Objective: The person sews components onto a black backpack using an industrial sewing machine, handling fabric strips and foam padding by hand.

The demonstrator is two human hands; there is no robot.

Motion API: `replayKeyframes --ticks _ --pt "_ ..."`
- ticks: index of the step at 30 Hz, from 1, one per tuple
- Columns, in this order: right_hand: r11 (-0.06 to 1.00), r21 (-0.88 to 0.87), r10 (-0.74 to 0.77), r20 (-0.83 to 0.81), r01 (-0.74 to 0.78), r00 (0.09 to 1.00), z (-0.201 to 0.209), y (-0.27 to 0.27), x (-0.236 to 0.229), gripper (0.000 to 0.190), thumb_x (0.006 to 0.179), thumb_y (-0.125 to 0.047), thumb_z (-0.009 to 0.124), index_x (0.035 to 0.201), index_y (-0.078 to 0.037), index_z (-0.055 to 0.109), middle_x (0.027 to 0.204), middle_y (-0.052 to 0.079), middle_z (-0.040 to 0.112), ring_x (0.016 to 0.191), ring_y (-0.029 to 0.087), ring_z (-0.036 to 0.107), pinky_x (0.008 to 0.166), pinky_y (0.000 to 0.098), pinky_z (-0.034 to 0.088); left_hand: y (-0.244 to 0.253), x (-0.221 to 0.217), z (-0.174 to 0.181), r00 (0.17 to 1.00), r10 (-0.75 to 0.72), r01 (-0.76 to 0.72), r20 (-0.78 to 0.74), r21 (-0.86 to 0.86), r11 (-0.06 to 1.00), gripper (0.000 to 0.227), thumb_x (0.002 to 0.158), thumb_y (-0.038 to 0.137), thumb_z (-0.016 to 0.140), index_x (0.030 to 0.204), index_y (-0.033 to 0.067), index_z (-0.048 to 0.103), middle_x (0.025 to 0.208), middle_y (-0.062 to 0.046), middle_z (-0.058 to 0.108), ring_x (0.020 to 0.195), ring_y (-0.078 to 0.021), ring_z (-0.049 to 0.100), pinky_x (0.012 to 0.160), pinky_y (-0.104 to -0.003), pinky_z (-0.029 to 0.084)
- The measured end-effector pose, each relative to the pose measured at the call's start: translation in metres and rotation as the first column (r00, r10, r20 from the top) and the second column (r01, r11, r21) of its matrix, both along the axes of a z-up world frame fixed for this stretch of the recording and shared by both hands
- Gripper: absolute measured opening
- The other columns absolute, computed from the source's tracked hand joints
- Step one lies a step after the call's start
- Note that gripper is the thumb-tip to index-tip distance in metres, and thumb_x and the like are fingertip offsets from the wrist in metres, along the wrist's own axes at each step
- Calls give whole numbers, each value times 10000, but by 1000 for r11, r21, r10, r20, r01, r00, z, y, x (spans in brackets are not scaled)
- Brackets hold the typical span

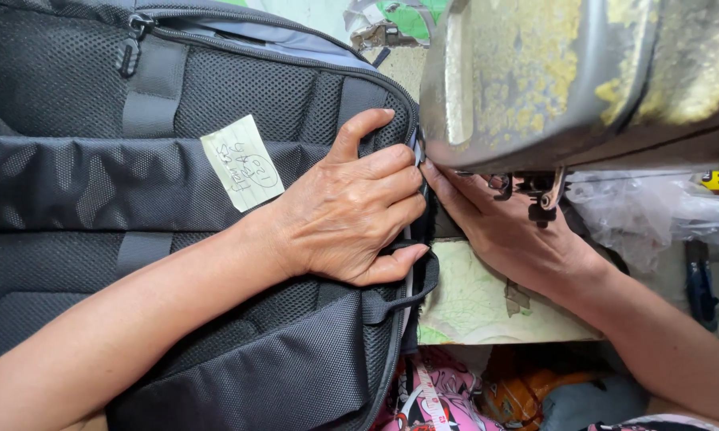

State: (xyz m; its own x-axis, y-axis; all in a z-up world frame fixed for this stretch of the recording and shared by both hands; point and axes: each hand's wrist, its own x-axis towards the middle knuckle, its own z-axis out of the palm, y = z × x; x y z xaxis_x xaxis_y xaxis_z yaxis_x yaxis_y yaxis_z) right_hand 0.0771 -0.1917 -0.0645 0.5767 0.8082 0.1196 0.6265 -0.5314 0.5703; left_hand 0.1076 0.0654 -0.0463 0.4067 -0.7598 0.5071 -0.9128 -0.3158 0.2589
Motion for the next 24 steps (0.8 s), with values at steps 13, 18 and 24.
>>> replayKeyframes --ticks 13,18,24 --pt "999 -26 17 -139 -21 990 -10 -5 8 624 948 -222 494 1555 -85 453 1592 87 470 1259 186 657 879 454 599 -6 0 -1 1000 8 -7 17 -32 999 368 1010 363 552 838 41 598 814 -89 489 849 -323 558 1125 -619 314" --pt "997 71 -10 -147 20 989 -15 -7 7 558 972 -194 527 1528 -163 513 1598 1 481 1023 302 668 706 454 562 -9 -1 0 1000 11 -10 16 -46 999 356 1004 345 550 840 34 606 818 -100 492 863 -338 566 1131 -626 312" --pt "987 156 14 -223 21 975 -17 -6 9 492 981 -136 535 1472 -166 535 1375 3 648 1185 238 674 869 386 585 -9 2 4 1000 -3 1 -28 -45 999 359 1016 344 552 832 39 600 820 -97 485 843 -325 543 1111 -617 321"
